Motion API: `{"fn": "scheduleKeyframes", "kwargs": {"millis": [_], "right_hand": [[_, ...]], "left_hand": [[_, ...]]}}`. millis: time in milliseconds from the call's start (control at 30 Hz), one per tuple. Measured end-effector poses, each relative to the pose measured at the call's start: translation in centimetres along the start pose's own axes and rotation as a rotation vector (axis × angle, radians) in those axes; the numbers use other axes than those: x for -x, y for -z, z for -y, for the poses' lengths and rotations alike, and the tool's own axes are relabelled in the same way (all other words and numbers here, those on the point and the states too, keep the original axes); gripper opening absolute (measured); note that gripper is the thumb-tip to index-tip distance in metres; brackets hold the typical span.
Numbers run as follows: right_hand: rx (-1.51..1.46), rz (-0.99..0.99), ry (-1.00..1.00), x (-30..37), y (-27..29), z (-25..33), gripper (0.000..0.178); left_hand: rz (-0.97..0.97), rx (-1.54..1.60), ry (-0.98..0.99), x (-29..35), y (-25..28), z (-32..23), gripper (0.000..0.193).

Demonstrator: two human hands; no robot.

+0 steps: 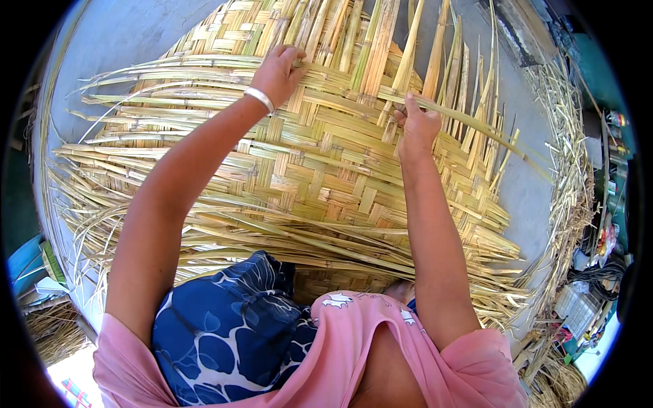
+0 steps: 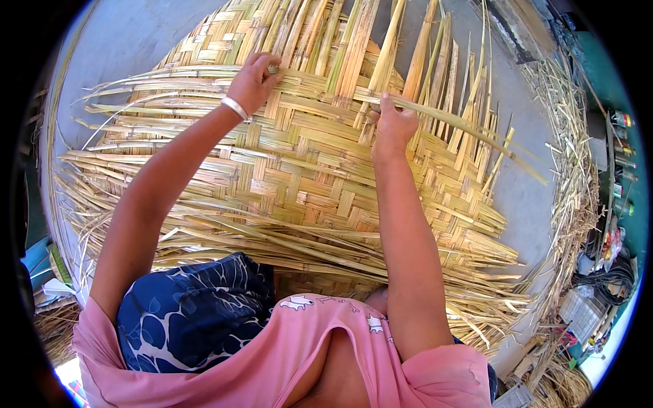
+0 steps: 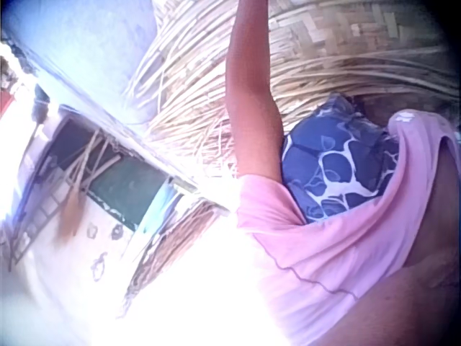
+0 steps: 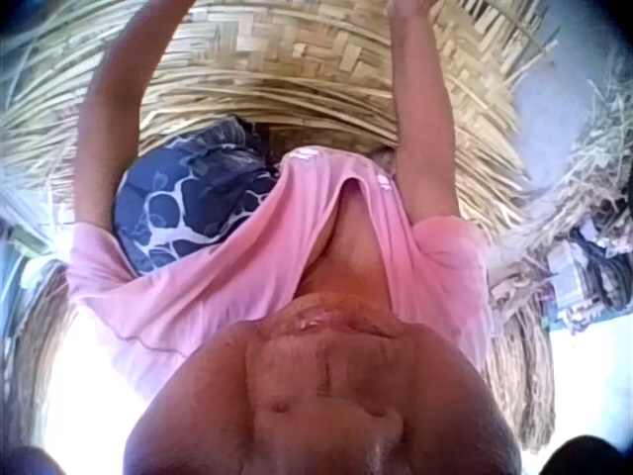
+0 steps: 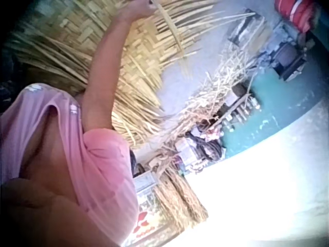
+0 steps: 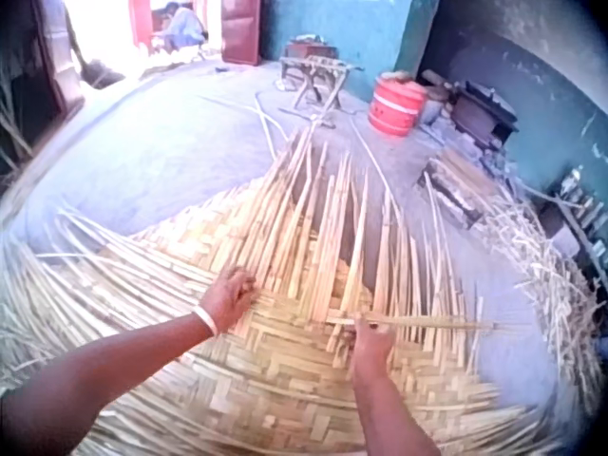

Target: The person weaves a large mat using dried palm leaves, interlacing strips by hand while sitting on the floor. The person repeatedly pulls, aligns, and presses the leaf strips to form a tight woven pattern.

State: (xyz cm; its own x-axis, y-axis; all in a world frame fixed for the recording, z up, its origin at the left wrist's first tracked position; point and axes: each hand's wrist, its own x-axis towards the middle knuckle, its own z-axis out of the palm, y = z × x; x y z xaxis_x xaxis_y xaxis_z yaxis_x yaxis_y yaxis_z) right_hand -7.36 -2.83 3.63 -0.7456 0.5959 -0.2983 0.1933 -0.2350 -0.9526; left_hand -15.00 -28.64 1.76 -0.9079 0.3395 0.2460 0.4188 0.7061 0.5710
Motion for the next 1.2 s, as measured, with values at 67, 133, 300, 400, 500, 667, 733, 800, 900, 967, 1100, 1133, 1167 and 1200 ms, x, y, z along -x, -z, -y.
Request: {"fn": "scheduleKeyframes", "kwargs": {"millis": [67, 133, 300, 400, 500, 667, 733, 800, 900, 967, 1100, 1133, 1167, 1200], "right_hand": [[-0.015, 0.015, -0.022, -0.1, 0.1, -0.1, 0.018], [-0.035, 0.025, -0.045, -0.1, 0.0, 0.2, 0.017], [-0.036, 0.016, -0.042, -0.7, -0.8, 1.6, 0.017], [0.143, 0.025, 0.061, -0.4, -1.5, 1.9, 0.017], [0.135, -0.047, -0.004, 0.8, -0.5, 0.8, 0.013], [0.146, 0.007, -0.027, 1.1, 0.3, 0.6, 0.015], [0.093, 0.070, -0.069, 0.3, 0.6, 0.7, 0.019], [0.077, 0.067, -0.086, 0.4, 0.9, 0.6, 0.020], [-0.021, 0.111, -0.171, 0.1, 1.9, 0.4, 0.022], [-0.102, 0.154, -0.276, -0.3, 2.5, 0.9, 0.021], [-0.203, 0.122, -0.352, -0.9, 4.1, 1.9, 0.020], [-0.263, 0.139, -0.360, -1.3, 5.1, 1.8, 0.015], [-0.320, 0.149, -0.368, -1.7, 5.8, 1.8, 0.014], [-0.380, 0.156, -0.378, -2.0, 6.6, 1.6, 0.013]], "left_hand": [[-0.080, -0.175, -0.207, 1.7, -0.5, 0.6, 0.030], [-0.043, -0.311, -0.200, 3.0, -0.4, -0.4, 0.031], [0.068, -0.444, -0.181, 3.5, 0.2, -1.1, 0.035], [0.039, -0.442, -0.171, 4.3, -0.3, -0.8, 0.037], [0.075, -0.451, -0.159, 4.1, -0.4, -0.8, 0.038], [0.068, -0.483, -0.162, 4.4, -0.7, -0.5, 0.039], [0.056, -0.481, -0.174, 4.4, -0.7, -0.5, 0.041], [0.049, -0.480, -0.175, 4.3, -0.6, -0.9, 0.042], [0.122, -0.553, -0.178, 4.0, -0.4, -1.4, 0.045], [0.203, -0.609, -0.177, 3.7, -0.1, -1.8, 0.044], [0.310, -0.627, -0.211, 2.7, 0.8, -1.8, 0.042], [0.343, -0.655, -0.223, 2.2, 1.2, -2.2, 0.041], [0.417, -0.675, -0.221, 1.6, 1.6, -2.6, 0.039], [0.495, -0.697, -0.222, 0.7, 2.1, -3.2, 0.038]]}}
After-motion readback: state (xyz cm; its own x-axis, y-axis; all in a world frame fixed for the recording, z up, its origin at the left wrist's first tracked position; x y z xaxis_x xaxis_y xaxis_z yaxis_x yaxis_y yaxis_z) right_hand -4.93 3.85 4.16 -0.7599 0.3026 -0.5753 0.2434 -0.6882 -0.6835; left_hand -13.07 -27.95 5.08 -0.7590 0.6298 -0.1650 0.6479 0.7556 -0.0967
